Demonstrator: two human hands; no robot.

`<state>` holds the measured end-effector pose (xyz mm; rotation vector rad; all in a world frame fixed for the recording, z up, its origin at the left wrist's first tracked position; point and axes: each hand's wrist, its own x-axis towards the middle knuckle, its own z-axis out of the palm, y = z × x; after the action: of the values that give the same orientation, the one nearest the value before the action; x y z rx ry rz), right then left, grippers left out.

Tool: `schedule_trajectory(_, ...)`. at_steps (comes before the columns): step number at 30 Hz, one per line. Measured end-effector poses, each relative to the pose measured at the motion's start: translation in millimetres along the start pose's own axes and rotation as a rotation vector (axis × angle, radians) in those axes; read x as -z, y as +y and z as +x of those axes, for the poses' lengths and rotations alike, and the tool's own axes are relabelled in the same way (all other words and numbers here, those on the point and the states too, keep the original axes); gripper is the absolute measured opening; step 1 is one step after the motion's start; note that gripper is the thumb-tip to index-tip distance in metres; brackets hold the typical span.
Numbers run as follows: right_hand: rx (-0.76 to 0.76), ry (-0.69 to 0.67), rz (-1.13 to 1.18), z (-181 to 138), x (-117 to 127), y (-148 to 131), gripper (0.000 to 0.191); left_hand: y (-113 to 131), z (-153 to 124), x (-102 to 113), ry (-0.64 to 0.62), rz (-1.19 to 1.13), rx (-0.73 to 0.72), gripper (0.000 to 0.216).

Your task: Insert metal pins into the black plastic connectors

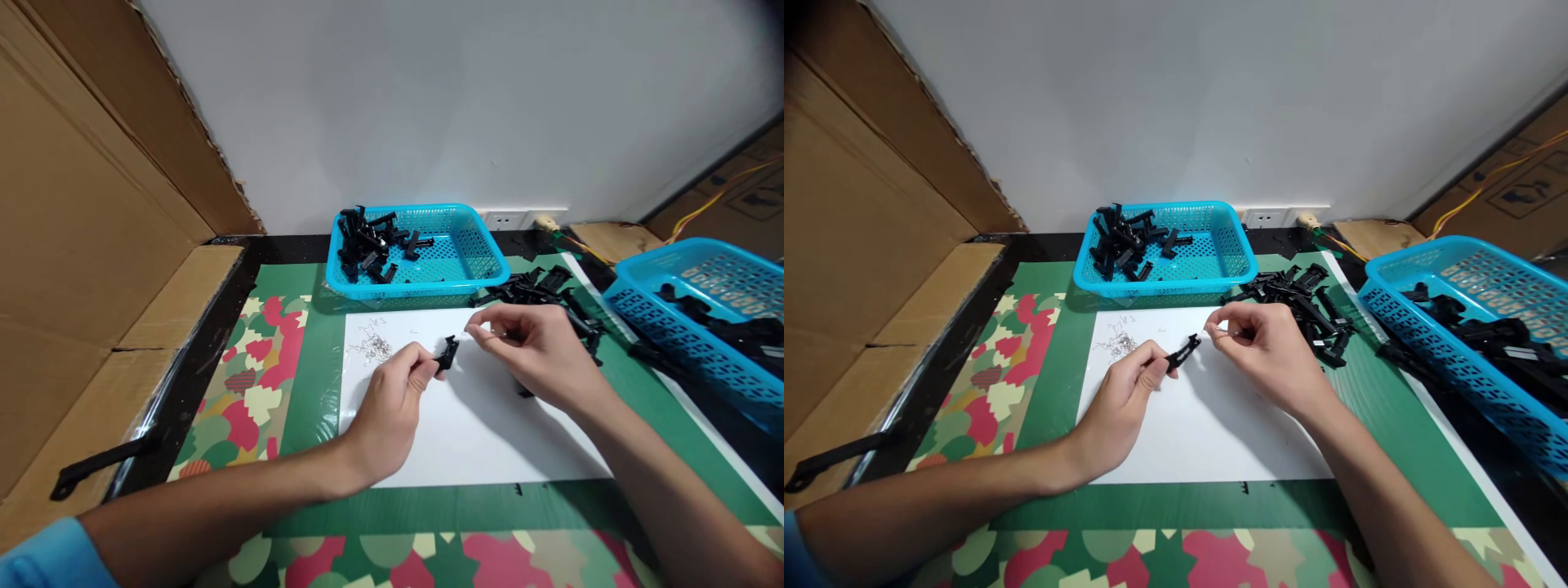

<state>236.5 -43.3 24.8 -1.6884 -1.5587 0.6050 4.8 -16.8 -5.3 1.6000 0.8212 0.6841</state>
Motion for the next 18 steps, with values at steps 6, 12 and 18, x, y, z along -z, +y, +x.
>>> schedule_trajectory(6, -0.016, -0.112, -0.037, 1, 3, 8, 0.028, 1, -1, -1, -0.085, 0.131, -0.041, 0.032)
schedule_trajectory(12, -0.04, -0.128, -0.035, -5, 5, 12, 0.028, -1, -3, -1, -0.095, 0.351, -0.064, 0.039)
schedule_trajectory(18, -0.095, -0.156, -0.053, -9, 2, 12, 0.034, -1, -2, 0, -0.104, 0.387, -0.064, 0.041)
